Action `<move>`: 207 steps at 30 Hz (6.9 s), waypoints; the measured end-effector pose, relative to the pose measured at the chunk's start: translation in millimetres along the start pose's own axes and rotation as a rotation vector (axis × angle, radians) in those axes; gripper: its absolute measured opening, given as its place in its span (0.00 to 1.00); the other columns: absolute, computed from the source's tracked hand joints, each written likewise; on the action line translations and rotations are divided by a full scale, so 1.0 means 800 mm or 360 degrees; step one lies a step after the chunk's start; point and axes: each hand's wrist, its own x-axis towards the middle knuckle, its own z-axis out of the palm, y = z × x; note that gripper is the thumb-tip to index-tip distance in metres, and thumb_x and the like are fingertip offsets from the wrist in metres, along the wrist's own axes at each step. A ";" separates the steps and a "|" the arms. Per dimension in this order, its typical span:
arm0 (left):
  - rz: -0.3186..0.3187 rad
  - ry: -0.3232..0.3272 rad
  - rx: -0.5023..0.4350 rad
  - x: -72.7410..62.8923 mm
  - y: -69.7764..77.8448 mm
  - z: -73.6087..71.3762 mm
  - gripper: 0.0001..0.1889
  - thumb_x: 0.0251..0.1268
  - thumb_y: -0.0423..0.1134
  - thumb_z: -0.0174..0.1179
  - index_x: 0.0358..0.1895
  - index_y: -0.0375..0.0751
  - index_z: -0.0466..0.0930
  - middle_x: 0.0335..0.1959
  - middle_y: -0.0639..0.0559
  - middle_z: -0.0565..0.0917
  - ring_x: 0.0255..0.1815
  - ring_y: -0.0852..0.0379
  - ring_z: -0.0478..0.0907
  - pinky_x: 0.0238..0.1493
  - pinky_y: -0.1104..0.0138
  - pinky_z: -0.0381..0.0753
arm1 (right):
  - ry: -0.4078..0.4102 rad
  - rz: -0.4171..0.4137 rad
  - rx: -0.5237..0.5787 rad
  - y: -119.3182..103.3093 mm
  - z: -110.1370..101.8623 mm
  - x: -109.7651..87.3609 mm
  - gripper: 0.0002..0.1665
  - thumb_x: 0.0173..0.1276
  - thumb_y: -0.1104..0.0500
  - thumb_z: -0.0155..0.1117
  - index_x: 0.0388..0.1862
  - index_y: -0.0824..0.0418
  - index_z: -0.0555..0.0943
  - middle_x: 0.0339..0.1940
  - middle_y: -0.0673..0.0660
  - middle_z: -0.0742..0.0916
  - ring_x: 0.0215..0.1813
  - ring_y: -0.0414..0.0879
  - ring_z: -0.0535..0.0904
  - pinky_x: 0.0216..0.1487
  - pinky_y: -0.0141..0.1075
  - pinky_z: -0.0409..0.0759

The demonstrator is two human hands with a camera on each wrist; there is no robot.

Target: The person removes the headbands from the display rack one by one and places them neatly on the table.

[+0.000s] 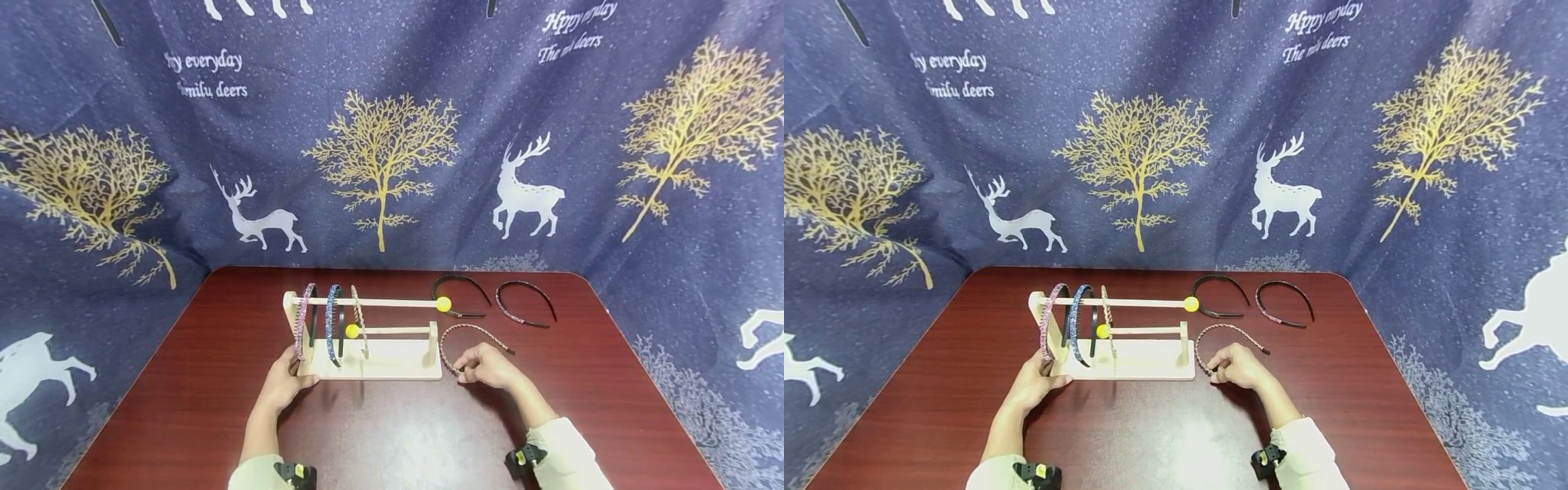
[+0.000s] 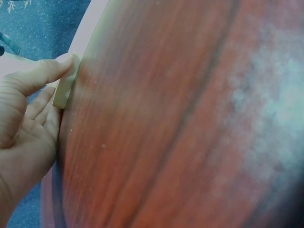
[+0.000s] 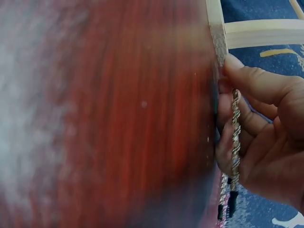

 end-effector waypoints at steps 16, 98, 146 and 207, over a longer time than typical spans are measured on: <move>-0.0016 0.0000 0.0024 -0.001 0.001 -0.001 0.41 0.45 0.22 0.67 0.66 0.26 0.56 0.62 0.24 0.62 0.64 0.34 0.59 0.62 0.52 0.63 | 0.0049 -0.0112 -0.0216 -0.027 -0.002 -0.012 0.12 0.56 0.66 0.66 0.40 0.69 0.82 0.30 0.56 0.86 0.32 0.43 0.80 0.35 0.34 0.79; 0.0268 0.0201 0.0417 -0.002 0.009 0.005 0.47 0.37 0.19 0.68 0.66 0.30 0.54 0.54 0.31 0.70 0.54 0.35 0.70 0.53 0.48 0.73 | 0.0420 -0.0608 0.0887 -0.201 0.121 0.047 0.22 0.54 0.82 0.56 0.50 0.82 0.70 0.34 0.77 0.78 0.40 0.69 0.76 0.39 0.31 0.79; 0.0193 0.0141 0.0468 -0.001 0.015 0.004 0.43 0.40 0.21 0.69 0.64 0.34 0.57 0.51 0.30 0.74 0.54 0.34 0.71 0.54 0.45 0.70 | 0.0604 -0.0896 0.0812 -0.191 0.066 0.036 0.18 0.55 0.77 0.57 0.45 0.68 0.78 0.43 0.51 0.83 0.38 0.44 0.78 0.42 0.33 0.78; 0.0109 0.0095 0.0494 0.004 0.018 -0.001 0.42 0.38 0.20 0.66 0.63 0.37 0.58 0.48 0.32 0.77 0.50 0.38 0.74 0.48 0.49 0.75 | 0.0602 -0.0586 0.0375 -0.047 -0.063 -0.088 0.23 0.55 0.80 0.58 0.52 0.77 0.74 0.33 0.53 0.82 0.41 0.39 0.78 0.39 0.27 0.77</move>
